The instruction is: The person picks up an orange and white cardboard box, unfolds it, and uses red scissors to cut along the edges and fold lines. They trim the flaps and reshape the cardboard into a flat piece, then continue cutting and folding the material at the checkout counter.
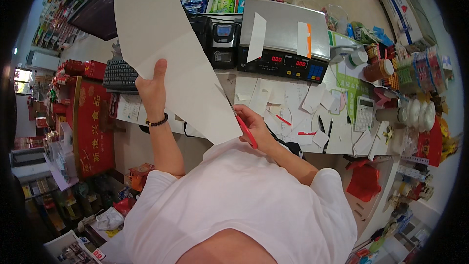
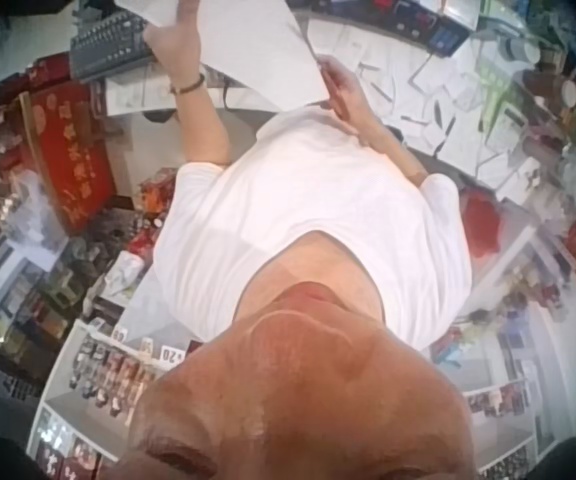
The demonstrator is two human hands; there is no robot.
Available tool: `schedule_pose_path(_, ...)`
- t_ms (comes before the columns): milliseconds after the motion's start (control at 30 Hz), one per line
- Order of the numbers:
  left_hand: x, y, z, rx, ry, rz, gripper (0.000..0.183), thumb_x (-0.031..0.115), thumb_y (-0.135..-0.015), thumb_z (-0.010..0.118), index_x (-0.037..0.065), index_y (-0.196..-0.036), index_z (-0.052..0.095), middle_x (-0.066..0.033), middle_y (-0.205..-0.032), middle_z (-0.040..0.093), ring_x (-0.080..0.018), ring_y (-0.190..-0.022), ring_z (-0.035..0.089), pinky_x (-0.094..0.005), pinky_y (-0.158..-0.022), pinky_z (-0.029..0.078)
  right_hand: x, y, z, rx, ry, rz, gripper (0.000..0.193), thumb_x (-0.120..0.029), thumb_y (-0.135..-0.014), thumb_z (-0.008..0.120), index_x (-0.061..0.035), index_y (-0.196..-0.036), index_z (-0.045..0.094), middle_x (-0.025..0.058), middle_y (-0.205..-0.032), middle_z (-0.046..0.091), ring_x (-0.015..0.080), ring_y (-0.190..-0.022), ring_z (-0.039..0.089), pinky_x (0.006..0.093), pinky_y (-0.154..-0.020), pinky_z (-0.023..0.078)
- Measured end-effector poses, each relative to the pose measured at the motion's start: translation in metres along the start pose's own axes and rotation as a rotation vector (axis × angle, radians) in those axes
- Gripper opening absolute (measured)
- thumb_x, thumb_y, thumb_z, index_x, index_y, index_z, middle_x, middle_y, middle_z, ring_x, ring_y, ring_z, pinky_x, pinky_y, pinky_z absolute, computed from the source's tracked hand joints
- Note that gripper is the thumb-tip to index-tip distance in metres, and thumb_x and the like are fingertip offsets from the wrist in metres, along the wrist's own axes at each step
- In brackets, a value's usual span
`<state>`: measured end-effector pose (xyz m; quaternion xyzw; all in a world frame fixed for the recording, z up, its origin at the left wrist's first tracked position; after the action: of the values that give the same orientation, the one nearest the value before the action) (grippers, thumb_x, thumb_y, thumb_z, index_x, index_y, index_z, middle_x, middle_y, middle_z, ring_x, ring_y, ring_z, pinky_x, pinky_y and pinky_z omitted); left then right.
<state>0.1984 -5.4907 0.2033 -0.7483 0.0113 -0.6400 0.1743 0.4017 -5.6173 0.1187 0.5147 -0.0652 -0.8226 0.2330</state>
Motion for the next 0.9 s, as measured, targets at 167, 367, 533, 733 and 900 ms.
schedule_pose_path(167, -0.0003, -0.0005, -0.0001, 0.002, -0.019, -0.011, 0.044, 0.03, -0.08, 0.067, -0.008, -0.099, 0.058, -0.0087, -0.094, 0.063, -0.0123, -0.084, 0.055, -0.0241, -0.077, 0.042, 0.0004, 0.0003, 0.0009, -0.003, -0.027, -0.018, 0.047, 0.003, -0.073, 0.053, -0.0065, -0.119, 0.046, -0.0014, -0.095, 0.054, 0.0018, -0.066, 0.043, 0.0163, -0.045, 0.03)
schedule_pose_path(367, 0.001, 0.0017, 0.0008, 0.005, 0.012, 0.001, 0.041, 0.028, -0.08, 0.067, -0.007, -0.1, 0.059, -0.0084, -0.095, 0.063, -0.0121, -0.084, 0.055, -0.024, -0.078, 0.041, -0.0016, 0.0022, 0.0031, -0.008, 0.008, -0.058, 0.046, 0.002, -0.074, 0.055, -0.0057, -0.119, 0.046, -0.0006, -0.095, 0.054, 0.0018, -0.063, 0.042, 0.0167, -0.044, 0.027)
schedule_pose_path(533, 0.0011, 0.0009, 0.0001, -0.001, 0.001, 0.018, 0.041, 0.027, -0.08, 0.067, -0.007, -0.1, 0.058, -0.0079, -0.095, 0.062, -0.012, -0.085, 0.055, -0.0242, -0.079, 0.042, -0.0011, 0.0015, 0.0015, 0.001, 0.028, -0.053, 0.044, -0.003, -0.077, 0.059, -0.006, -0.118, 0.047, -0.0013, -0.093, 0.055, 0.0017, -0.061, 0.041, 0.0166, -0.043, 0.026)
schedule_pose_path(733, 0.0008, 0.0001, -0.0004, -0.012, -0.034, 0.039, 0.043, 0.029, -0.08, 0.067, -0.007, -0.1, 0.059, -0.008, -0.095, 0.062, -0.0121, -0.085, 0.055, -0.0244, -0.079, 0.042, -0.0008, 0.0024, 0.0008, -0.005, 0.053, -0.029, 0.043, -0.004, -0.078, 0.058, -0.008, -0.119, 0.046, -0.0024, -0.093, 0.054, 0.0013, -0.064, 0.042, 0.0164, -0.044, 0.028)
schedule_pose_path(900, -0.0008, -0.0016, -0.002, -0.007, -0.047, 0.032, 0.043, 0.03, -0.08, 0.067, -0.007, -0.1, 0.059, -0.0081, -0.095, 0.063, -0.0123, -0.085, 0.055, -0.0245, -0.078, 0.042, -0.0059, 0.0026, 0.004, 0.015, 0.12, 0.006, 0.043, -0.013, -0.081, 0.052, -0.0123, -0.123, 0.043, -0.004, -0.103, 0.054, 0.0034, -0.082, 0.048, 0.0176, -0.054, 0.04)
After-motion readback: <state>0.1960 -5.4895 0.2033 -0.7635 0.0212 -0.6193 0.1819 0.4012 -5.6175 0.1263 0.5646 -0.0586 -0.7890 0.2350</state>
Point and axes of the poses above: each hand's wrist, its own y-axis away from the middle knuckle, its own z-axis out of the palm, x = y × z, the point moved 2 cm from there along -y, towards the middle knuckle
